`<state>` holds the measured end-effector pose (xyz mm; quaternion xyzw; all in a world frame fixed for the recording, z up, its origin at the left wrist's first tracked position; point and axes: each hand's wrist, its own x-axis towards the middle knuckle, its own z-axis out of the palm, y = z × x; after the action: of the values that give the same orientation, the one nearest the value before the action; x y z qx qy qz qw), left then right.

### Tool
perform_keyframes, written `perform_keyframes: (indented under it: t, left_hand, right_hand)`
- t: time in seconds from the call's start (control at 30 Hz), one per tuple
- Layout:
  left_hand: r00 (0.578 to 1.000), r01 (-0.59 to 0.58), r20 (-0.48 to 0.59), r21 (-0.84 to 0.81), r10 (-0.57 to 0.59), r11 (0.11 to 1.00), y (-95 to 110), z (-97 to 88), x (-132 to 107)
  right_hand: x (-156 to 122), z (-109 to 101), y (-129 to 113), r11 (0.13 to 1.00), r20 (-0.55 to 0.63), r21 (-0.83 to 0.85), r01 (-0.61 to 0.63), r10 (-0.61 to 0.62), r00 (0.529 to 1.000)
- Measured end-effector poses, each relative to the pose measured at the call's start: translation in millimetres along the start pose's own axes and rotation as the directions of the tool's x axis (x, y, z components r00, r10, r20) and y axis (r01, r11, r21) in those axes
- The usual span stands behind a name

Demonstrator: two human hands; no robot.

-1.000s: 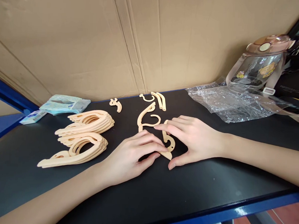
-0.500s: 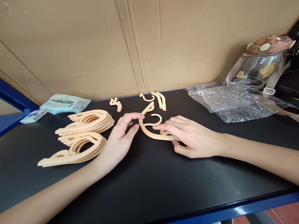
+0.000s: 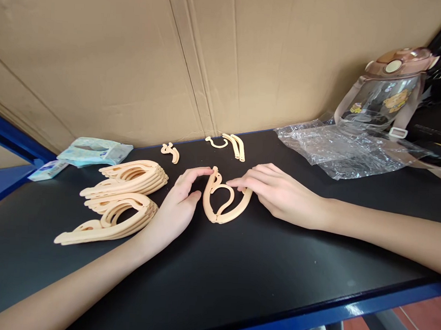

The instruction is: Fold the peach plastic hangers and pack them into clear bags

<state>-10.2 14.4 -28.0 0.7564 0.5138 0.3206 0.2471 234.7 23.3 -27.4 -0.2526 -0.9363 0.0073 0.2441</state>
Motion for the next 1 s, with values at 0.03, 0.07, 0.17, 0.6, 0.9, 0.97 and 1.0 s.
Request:
perform_keyframes:
  t: [0.03,0.07,0.17,0.6,0.9,0.97,1.0]
  left_hand:
    - [1.000,-0.013,0.009,0.010,0.013,1.000,0,-0.4,0]
    - [1.000,-0.025,0.018,0.021,0.024,0.999,0,-0.7,-1]
    - [0.999,-0.037,0.034,0.073,0.034,0.997,1,-0.9,-2]
    - [0.994,-0.096,0.071,0.154,0.086,0.983,7,1.5,-3]
    - [0.988,-0.093,0.137,0.170,0.070,0.981,10,2.2,-5]
    - [0.984,-0.108,0.160,0.165,0.081,0.980,10,2.0,-6]
    - [0.981,-0.113,0.175,0.164,0.084,0.980,10,1.8,-6]
  right_hand:
    - [0,0,1,1.000,-0.007,-0.016,-0.021,0.021,1.000]
    - [0,1,2,0.999,-0.019,-0.023,-0.042,0.042,0.999]
    - [0,2,5,0.995,-0.079,0.007,-0.102,0.102,0.992]
    - [1,0,6,0.978,-0.095,0.040,-0.204,0.207,0.974]
    - [1,-3,0,0.994,0.023,0.096,-0.055,0.053,0.998]
    - [1,-3,-1,0.995,0.042,0.079,-0.053,0.050,0.998]
    - [1,-3,-2,0.996,0.061,0.074,-0.051,0.047,0.997]
